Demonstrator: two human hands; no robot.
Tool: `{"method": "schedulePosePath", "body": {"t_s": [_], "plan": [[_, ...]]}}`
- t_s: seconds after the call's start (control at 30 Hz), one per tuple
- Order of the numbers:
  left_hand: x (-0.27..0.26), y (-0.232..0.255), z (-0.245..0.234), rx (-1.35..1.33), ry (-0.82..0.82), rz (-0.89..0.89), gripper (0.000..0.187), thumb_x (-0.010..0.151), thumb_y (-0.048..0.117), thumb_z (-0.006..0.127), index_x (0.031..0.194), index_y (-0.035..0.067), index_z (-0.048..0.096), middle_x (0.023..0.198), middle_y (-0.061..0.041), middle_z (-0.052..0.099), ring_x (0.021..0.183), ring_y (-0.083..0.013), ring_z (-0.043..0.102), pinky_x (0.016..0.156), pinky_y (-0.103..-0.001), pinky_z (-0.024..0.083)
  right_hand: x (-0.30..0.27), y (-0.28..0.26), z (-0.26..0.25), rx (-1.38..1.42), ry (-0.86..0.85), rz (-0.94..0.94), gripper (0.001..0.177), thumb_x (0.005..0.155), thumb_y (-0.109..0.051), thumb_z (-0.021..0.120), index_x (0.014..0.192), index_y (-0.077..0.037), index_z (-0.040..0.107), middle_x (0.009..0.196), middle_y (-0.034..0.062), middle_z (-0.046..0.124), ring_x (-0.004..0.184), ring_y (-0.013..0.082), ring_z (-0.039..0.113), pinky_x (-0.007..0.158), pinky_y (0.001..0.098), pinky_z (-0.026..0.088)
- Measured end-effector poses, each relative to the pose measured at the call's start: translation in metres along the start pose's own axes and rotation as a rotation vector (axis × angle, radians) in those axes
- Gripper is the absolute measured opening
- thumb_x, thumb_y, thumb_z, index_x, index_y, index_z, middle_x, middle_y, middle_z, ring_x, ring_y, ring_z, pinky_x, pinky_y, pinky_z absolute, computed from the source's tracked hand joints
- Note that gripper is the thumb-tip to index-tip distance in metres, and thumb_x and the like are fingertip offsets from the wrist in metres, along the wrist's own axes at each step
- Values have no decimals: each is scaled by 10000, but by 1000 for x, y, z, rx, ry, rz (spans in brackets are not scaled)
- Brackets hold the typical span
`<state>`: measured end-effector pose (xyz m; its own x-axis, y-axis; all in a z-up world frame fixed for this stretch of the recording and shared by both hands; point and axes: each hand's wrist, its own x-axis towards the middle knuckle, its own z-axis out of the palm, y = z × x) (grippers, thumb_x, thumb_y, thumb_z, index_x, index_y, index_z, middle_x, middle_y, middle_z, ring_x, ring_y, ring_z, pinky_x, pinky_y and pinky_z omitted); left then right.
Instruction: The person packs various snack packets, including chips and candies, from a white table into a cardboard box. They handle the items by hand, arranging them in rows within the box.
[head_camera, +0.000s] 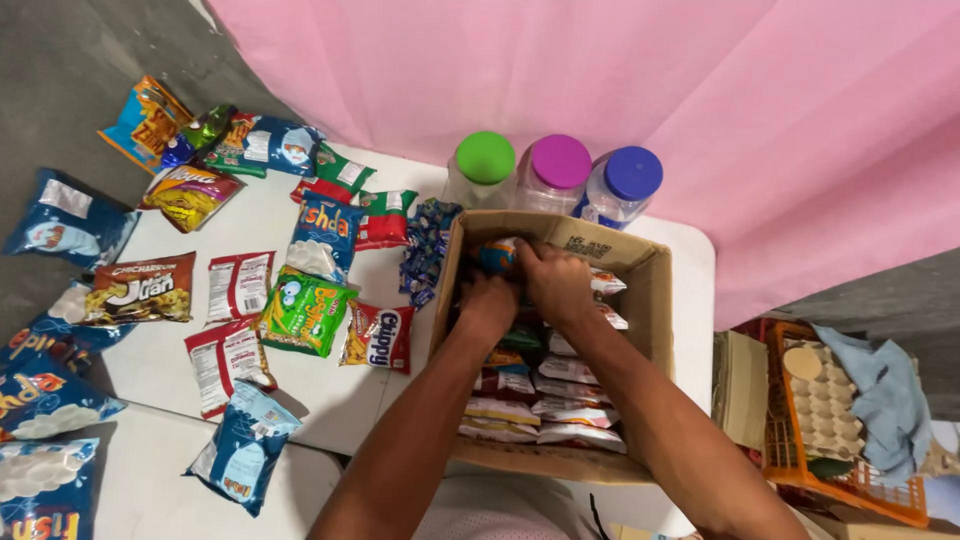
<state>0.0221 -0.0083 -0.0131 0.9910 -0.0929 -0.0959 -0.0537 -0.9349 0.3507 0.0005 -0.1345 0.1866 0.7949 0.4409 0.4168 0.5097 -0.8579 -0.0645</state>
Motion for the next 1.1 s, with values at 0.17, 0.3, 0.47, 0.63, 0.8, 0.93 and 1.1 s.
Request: {"method": "schedulePosePath", "body": {"t_s": [0.17, 0.3, 0.47, 0.63, 0.8, 0.93, 1.1], "plan": [[-16, 11, -14, 62, 20, 46, 335, 959, 242, 555, 1141, 16, 723, 1190, -246, 665, 1145, -445, 571, 938, -614, 478, -10, -3, 2, 1, 81, -18, 306, 884, -174, 667, 1185, -142, 717, 989, 97, 748, 768, 279, 737, 569, 429, 572], [-23, 21, -48, 117, 57, 73, 342, 894, 206, 582, 1140, 20, 728, 1158, -239, 669, 1116, -461, 566, 877, -656, 487, -11, -1, 14, -21, 185, -74, 353, 843, -153, 666, 1191, -123, 713, 1074, 123, 745, 807, 267, 743, 586, 405, 581], [-35, 29, -74, 204, -53, 97, 286, 935, 166, 558, 1066, 18, 765, 1113, -196, 709, 1161, -439, 563, 881, -646, 501, -9, 0, 15, -41, 147, -86, 357, 845, -161, 679, 1198, -127, 716, 1029, 113, 749, 808, 262, 748, 565, 403, 579], [-45, 32, -88, 202, -78, 136, 294, 891, 194, 592, 1066, 42, 773, 1128, -190, 703, 1151, -451, 559, 887, -642, 495, -2, 2, 15, -33, 67, -102, 334, 847, -172, 683, 1177, -149, 733, 932, 97, 749, 727, 267, 737, 500, 412, 551], [-51, 34, -103, 133, -156, 127, 263, 935, 156, 564, 1026, 110, 806, 1116, -169, 716, 1140, -435, 577, 892, -600, 513, 15, 3, 16, -64, -153, -81, 198, 877, -229, 684, 1065, -196, 738, 792, 91, 723, 661, 304, 722, 492, 450, 543], [-53, 36, -108, 218, -127, 177, 264, 967, 162, 551, 1017, 87, 799, 1055, -162, 737, 1070, -419, 626, 836, -570, 551, 18, 8, 19, -16, -139, -99, 254, 857, -200, 680, 1106, -195, 729, 786, 101, 720, 641, 317, 716, 500, 450, 544], [-57, 42, -121, 206, -92, 181, 230, 919, 154, 594, 945, 77, 810, 960, -191, 731, 982, -445, 647, 807, -573, 552, 20, 8, 13, -30, -280, -70, 231, 879, -228, 679, 1105, -216, 724, 854, 99, 729, 699, 323, 731, 526, 471, 552]]}}
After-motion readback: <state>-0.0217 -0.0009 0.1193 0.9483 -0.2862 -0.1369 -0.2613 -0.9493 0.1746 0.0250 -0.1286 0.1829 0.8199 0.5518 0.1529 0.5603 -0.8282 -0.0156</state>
